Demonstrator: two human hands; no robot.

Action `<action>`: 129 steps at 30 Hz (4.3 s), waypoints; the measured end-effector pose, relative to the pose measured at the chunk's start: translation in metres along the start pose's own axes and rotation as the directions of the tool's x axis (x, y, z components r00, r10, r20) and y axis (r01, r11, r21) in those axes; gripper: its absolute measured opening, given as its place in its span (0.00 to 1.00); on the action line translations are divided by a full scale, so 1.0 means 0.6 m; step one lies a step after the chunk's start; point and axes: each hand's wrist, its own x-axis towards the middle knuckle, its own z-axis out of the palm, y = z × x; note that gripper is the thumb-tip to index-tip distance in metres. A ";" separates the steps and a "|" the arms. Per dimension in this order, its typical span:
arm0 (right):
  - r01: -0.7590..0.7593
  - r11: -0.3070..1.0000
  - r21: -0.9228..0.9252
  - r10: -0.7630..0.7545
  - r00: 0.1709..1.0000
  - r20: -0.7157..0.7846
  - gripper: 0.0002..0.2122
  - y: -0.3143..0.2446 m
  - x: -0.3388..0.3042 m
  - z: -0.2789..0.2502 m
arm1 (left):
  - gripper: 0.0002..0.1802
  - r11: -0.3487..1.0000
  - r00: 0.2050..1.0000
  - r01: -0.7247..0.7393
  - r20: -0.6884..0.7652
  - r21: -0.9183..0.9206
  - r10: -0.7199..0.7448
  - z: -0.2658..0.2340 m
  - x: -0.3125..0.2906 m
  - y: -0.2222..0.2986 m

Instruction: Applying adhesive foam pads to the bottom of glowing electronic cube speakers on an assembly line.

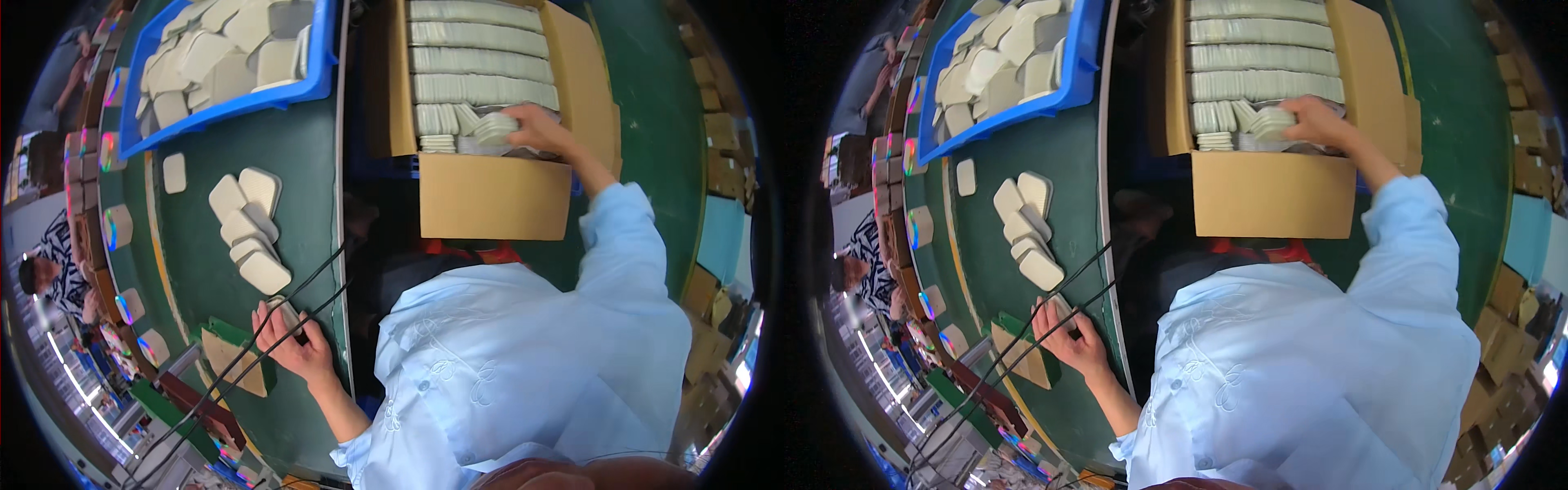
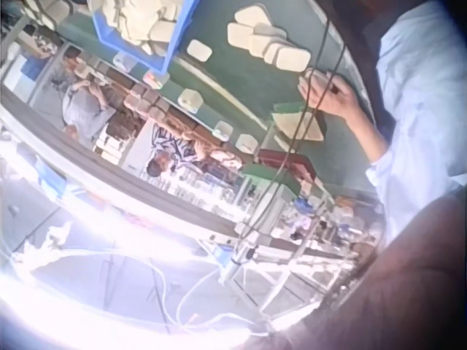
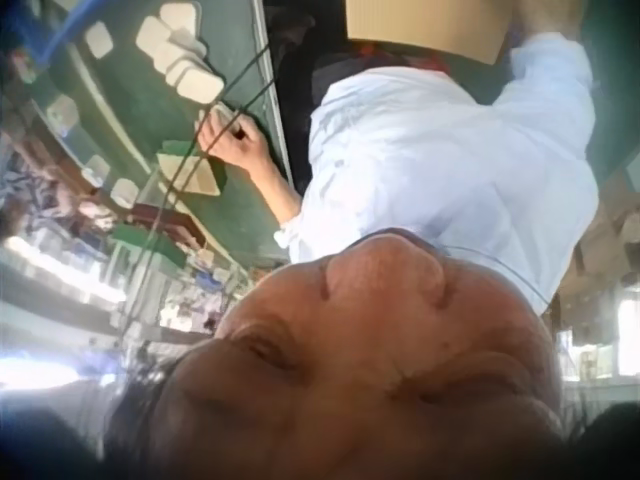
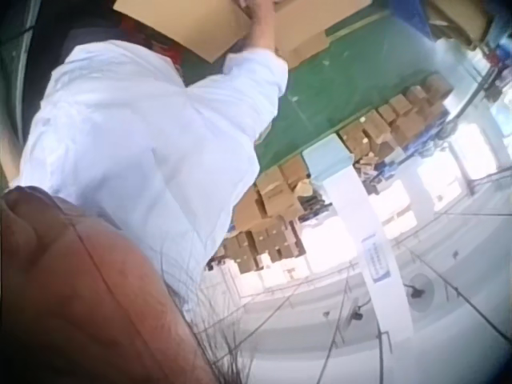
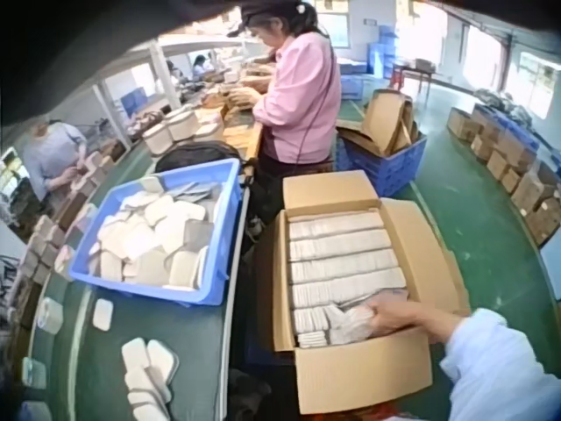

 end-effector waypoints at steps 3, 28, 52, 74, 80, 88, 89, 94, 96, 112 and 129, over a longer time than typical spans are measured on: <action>-0.137 0.984 0.115 0.127 0.988 0.092 0.15 -0.127 -0.020 -0.074 | 0.28 0.999 1.000 -0.017 0.003 -0.051 0.017 -0.003 0.006 0.002; -0.418 0.907 -0.060 0.387 0.880 -0.276 0.41 0.009 0.160 0.193 | 0.27 0.995 0.989 -0.093 -0.114 -0.021 0.090 0.026 0.044 0.006; -0.321 0.819 0.475 0.415 0.904 -0.106 0.26 -0.006 0.005 -0.005 | 0.27 0.992 0.988 -0.042 -0.151 -0.121 0.023 0.024 0.030 -0.010; 0.411 0.885 -0.217 -0.399 0.912 0.098 0.33 -0.430 0.056 0.026 | 0.39 0.998 0.985 -0.016 -0.172 -0.059 0.006 0.023 0.053 -0.051; 0.366 0.851 -0.376 -0.372 0.926 0.058 0.32 -0.103 -0.029 0.162 | 0.33 0.987 0.982 -0.035 -0.188 -0.155 0.005 0.012 0.044 -0.054; 0.289 0.883 0.371 -0.284 0.956 -0.067 0.14 -0.393 0.017 0.074 | 0.25 0.995 0.983 -0.010 -0.182 -0.100 -0.009 0.015 0.050 -0.033; 0.460 0.822 0.337 -0.455 0.885 -0.099 0.14 -0.434 0.044 0.090 | 0.25 0.993 0.980 0.004 -0.196 -0.116 -0.027 0.014 0.049 -0.028; 0.682 0.711 0.170 -0.681 0.728 -0.071 0.23 -0.505 0.085 0.095 | 0.25 0.996 0.991 0.048 -0.119 -0.079 -0.057 -0.023 0.030 -0.015; 0.370 0.910 0.189 -0.376 0.927 -0.004 0.20 -0.432 0.086 0.035 | 0.24 0.996 0.995 0.058 -0.077 -0.062 -0.063 -0.042 0.002 -0.005; -0.391 0.915 0.102 0.402 0.905 -0.137 0.23 -0.045 0.207 0.194 | 0.15 0.993 0.990 0.086 -0.107 -0.080 -0.094 -0.013 -0.068 0.043; 0.252 0.759 0.600 -0.360 0.930 0.065 0.19 -0.458 0.069 0.038 | 0.28 0.999 0.990 0.040 -0.134 -0.032 -0.044 0.001 -0.004 0.029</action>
